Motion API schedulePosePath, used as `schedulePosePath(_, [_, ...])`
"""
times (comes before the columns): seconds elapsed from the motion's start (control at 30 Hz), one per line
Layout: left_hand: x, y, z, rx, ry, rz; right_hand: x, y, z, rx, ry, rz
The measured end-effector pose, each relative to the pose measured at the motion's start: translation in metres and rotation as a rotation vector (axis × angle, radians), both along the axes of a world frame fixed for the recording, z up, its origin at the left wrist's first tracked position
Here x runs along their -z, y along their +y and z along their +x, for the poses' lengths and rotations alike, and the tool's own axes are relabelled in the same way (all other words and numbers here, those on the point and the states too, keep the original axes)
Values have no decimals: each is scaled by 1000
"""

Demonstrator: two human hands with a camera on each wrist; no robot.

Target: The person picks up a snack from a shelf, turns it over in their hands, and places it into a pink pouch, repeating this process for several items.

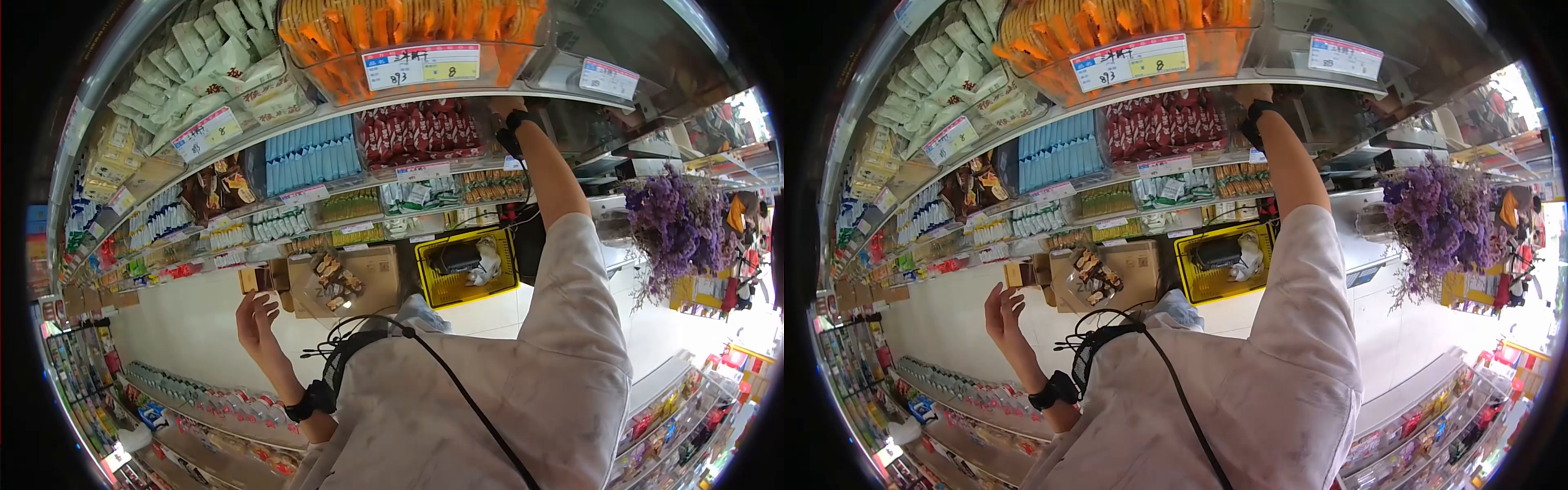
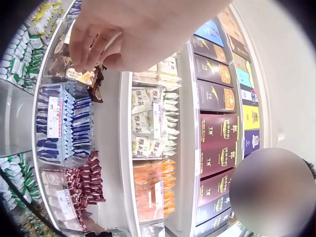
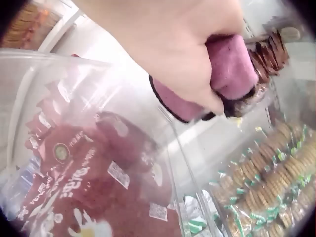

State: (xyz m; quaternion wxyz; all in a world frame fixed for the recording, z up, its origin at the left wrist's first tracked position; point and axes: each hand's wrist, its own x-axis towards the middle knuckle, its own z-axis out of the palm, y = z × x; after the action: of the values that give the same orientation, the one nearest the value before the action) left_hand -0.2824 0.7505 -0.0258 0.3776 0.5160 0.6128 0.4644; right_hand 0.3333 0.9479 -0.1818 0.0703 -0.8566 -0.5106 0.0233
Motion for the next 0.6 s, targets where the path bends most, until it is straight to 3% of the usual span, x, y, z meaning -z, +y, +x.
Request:
schedulePosePath(0.1, [-5, 0, 0, -25, 28, -11, 14, 6, 10, -18, -99, 152])
schedulePosePath(0.13, [-6, -1, 0, -31, 36, -18, 57, 20, 36, -88, -245, 191])
schedulePosePath(0.23, [-3, 3, -1, -21, 22, -6, 43, 19, 43, -195, -52, 53])
schedulePosePath(0.37, [13, 10, -7, 6, 4, -24, 3, -5, 23, -29, 323, 27])
schedulePosePath(0.43, [17, 14, -8, 38, 17, -22, -4, -14, 25, 45, 434, 94])
schedulePosePath(0.5, [14, 16, -6, 72, 1, -6, 9, -20, 49, -55, 405, 323])
schedulePosePath(0.57, [14, 16, -7, 105, -22, 6, 6, -35, 57, -28, 651, 433])
schedulePosePath(0.6, [14, 16, -9, 124, -38, 10, -12, -55, 51, 57, 913, 426])
